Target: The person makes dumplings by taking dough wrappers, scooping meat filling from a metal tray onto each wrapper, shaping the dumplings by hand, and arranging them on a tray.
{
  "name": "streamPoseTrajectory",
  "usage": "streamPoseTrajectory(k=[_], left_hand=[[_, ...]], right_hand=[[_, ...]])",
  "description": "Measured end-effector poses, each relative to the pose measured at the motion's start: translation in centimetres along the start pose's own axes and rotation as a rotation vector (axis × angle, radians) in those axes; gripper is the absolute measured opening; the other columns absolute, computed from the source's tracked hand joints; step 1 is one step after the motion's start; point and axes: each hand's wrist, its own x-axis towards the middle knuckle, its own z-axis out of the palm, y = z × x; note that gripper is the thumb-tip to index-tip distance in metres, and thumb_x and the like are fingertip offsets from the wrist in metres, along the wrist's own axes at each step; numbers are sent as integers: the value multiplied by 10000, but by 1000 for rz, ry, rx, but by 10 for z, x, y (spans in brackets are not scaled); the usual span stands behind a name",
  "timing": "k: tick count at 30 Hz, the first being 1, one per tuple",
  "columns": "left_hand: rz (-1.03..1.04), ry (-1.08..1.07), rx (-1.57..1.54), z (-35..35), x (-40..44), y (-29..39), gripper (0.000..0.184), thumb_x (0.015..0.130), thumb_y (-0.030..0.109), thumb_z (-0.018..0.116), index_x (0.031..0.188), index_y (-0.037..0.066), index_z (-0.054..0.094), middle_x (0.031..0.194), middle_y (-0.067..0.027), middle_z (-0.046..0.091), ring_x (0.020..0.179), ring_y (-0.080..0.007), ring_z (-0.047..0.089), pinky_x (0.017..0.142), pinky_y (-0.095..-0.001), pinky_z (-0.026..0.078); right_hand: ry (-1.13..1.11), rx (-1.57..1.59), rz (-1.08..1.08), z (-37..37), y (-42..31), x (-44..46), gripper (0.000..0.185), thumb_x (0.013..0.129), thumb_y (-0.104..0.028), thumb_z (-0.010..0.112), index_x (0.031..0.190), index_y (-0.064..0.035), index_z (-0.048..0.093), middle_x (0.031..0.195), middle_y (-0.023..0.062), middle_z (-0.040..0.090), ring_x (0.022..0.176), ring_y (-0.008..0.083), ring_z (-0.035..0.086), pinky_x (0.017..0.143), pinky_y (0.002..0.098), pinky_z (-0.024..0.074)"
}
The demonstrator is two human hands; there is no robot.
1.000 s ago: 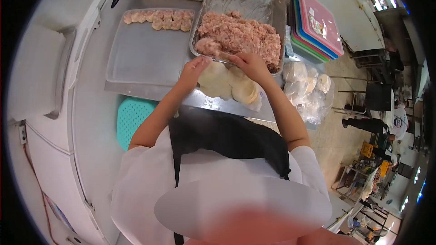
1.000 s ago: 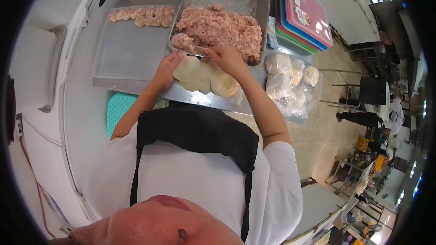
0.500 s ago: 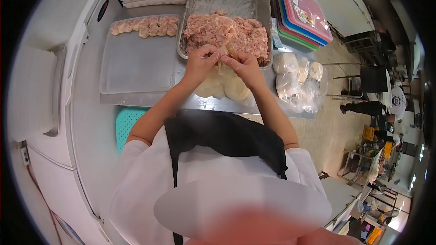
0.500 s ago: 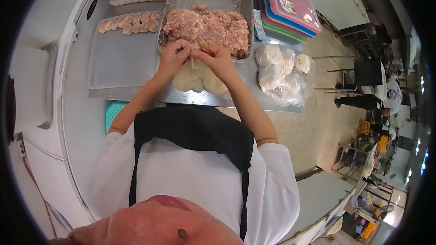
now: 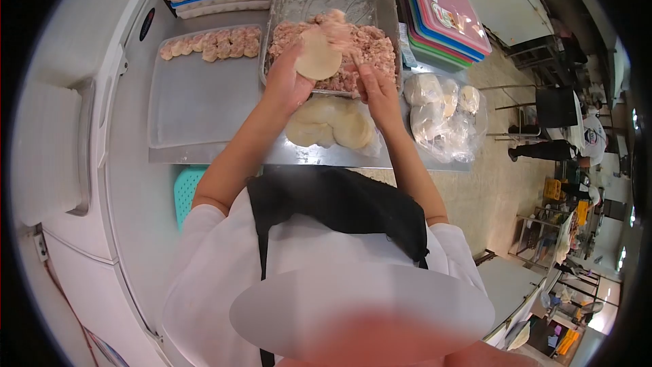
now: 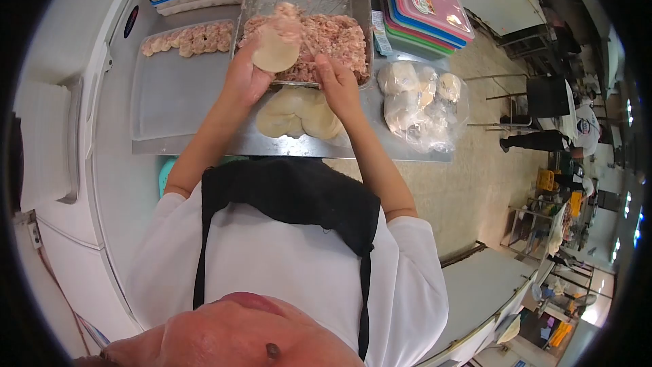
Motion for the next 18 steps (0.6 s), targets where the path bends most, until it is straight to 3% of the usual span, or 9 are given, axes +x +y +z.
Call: streamPoseTrajectory(k=[3,6,7,10,16,18], left_hand=[[-24,52,-187,14,12,11,525,989,426,404,1316,17,441,1246,-145,539,1180,-279,503,1045,-452,382],[-8,74,-187,-1,26,23,685,955,546,370,1370,0,384,1339,-177,474,1275,-330,419,1079,-497,322],[22,111,-167,-5,28,19,728,938,588,363,1371,4,385,1350,-183,462,1286,-342,404,1084,-514,305],[-23,183,-124,10,21,19,794,900,666,358,1340,9,422,1342,-187,462,1273,-369,402,1079,-556,277],[-41,233,-60,11,23,25,786,840,687,468,1229,5,511,1214,-180,535,1160,-365,465,1020,-573,323],[-35,212,-75,16,24,26,766,829,646,532,1243,3,501,1188,-184,545,1130,-360,483,1002,-563,346]], right_hand=[[4,-402,-189,-3,39,9,293,965,-297,527,1046,-63,683,654,63,562,668,166,579,603,333,451],[-31,-946,-463,-36,14,10,277,935,-281,572,1072,-58,664,757,106,631,708,265,630,627,366,485],[-74,-1043,-289,-33,-18,0,246,903,-252,595,1081,-91,653,870,166,642,819,358,628,692,427,498],[15,-955,-512,-20,-19,-1,178,903,-233,562,995,-100,636,837,138,630,780,349,631,650,456,497],[-133,-1387,-317,-23,-76,-9,205,893,-192,585,1074,-107,627,819,145,609,772,337,629,655,442,498],[-90,-1239,-492,-14,-56,-2,215,883,-187,592,1072,-92,624,815,142,604,769,346,624,650,444,495]])
